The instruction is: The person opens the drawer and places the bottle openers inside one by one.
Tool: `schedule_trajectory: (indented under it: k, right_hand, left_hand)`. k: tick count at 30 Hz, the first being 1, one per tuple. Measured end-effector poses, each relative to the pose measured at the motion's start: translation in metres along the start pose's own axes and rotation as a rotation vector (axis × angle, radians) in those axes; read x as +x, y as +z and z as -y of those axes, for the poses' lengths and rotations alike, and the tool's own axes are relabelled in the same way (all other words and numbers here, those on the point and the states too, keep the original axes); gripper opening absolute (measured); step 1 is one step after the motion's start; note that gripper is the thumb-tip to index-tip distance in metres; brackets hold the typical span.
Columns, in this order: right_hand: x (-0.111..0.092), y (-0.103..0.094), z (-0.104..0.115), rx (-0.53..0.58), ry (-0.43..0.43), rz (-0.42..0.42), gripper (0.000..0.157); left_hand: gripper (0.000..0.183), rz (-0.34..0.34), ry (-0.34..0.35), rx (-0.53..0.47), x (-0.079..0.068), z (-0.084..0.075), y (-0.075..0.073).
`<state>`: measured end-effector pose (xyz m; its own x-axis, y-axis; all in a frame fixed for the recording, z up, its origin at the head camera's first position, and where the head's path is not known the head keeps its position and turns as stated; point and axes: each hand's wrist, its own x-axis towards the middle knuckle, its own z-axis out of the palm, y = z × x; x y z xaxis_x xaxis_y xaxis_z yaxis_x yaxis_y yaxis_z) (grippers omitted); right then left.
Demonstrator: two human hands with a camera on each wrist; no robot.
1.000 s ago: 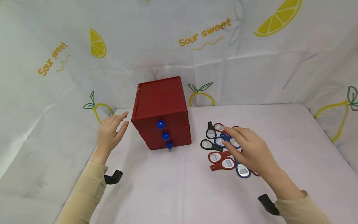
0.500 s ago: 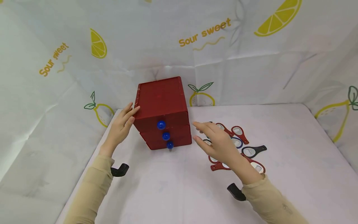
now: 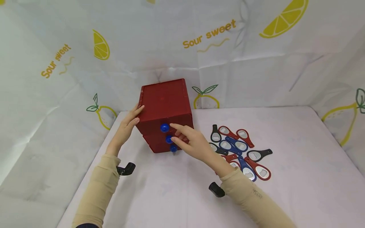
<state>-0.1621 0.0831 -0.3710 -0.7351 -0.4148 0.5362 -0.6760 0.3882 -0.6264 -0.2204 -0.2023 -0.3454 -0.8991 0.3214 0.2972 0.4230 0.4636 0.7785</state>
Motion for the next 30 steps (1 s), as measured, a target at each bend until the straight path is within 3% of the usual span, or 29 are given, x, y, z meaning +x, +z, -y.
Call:
schedule_trajectory:
  k: [5, 9, 17, 30]
  right_hand:
    - [0.01, 0.014, -0.001, 0.121, 0.082, 0.036, 0.044]
    - [0.016, 0.024, -0.004, 0.191, 0.154, 0.055, 0.044]
    - [0.023, 0.039, -0.011, 0.277, 0.298, 0.054, 0.04]
    - [0.027, 0.039, -0.02, 0.376, 0.273, 0.038, 0.034]
  left_hand:
    - [0.041, 0.012, -0.039, -0.099, -0.007, -0.014, 0.004]
    - [0.038, 0.012, -0.073, -0.183, -0.008, -0.014, 0.008]
    - [0.037, -0.024, -0.108, -0.187, -0.009, -0.013, 0.015]
    - [0.037, -0.053, -0.126, -0.213, -0.009, -0.017, 0.017]
